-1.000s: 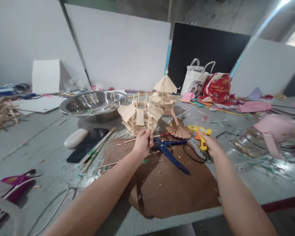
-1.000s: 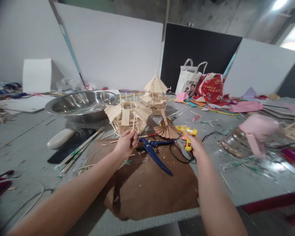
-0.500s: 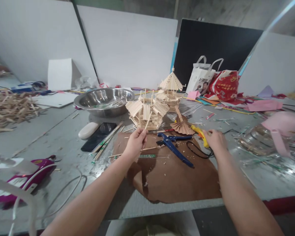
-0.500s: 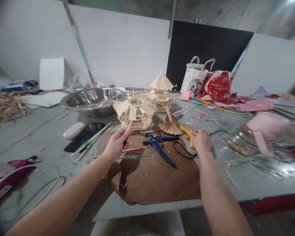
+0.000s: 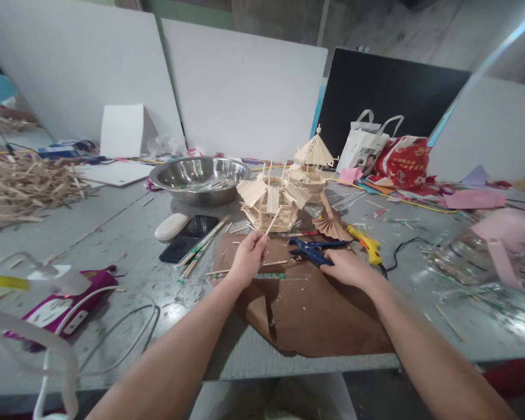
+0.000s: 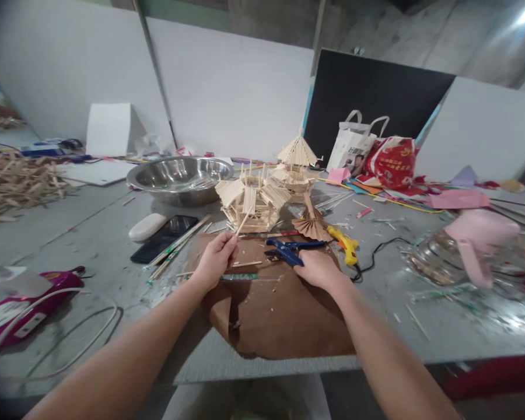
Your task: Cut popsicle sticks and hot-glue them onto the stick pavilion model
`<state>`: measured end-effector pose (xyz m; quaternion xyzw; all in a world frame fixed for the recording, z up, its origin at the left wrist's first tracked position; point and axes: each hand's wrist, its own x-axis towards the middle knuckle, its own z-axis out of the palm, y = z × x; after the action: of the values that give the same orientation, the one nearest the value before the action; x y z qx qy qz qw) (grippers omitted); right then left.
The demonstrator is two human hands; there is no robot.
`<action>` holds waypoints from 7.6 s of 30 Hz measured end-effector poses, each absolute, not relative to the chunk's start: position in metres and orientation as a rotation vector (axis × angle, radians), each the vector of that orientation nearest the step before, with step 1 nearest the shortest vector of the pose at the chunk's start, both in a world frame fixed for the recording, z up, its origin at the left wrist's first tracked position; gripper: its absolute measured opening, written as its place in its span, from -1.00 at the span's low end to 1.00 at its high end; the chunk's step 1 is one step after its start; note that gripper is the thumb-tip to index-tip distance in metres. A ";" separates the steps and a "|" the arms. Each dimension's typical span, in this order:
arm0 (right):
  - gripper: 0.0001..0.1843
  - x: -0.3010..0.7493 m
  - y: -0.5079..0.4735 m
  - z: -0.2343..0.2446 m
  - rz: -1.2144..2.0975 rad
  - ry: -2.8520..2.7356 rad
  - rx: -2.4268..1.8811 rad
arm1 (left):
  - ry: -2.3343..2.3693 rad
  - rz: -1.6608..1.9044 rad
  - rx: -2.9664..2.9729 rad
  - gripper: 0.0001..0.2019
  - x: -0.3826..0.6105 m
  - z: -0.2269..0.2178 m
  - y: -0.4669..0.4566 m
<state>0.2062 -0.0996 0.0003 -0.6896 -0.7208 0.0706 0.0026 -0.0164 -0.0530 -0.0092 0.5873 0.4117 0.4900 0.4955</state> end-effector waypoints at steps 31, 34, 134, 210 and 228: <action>-0.84 0.148 -0.105 -0.021 1.457 -0.932 -0.729 | 0.926 1.300 1.111 -0.81 0.018 -0.019 -0.078; -0.79 0.143 -0.109 -0.016 1.522 -0.943 -0.675 | 0.900 1.283 1.133 -0.80 0.021 -0.018 -0.084; -0.38 0.177 -0.103 -0.016 0.161 -2.179 -1.643 | 0.904 0.992 1.848 -0.71 -0.008 -0.007 -0.066; -0.38 0.179 -0.104 -0.010 0.303 -2.266 -1.488 | 0.673 0.649 1.677 -0.71 -0.023 -0.001 -0.057; -0.42 0.180 -0.106 -0.008 0.302 -2.272 -1.507 | 0.571 0.589 1.486 -0.75 -0.027 -0.003 -0.054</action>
<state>0.1796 -0.1057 -0.0080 -0.5386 -0.8118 0.1081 0.1979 -0.0268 -0.0538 -0.0029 0.6569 0.2526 0.2604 0.6610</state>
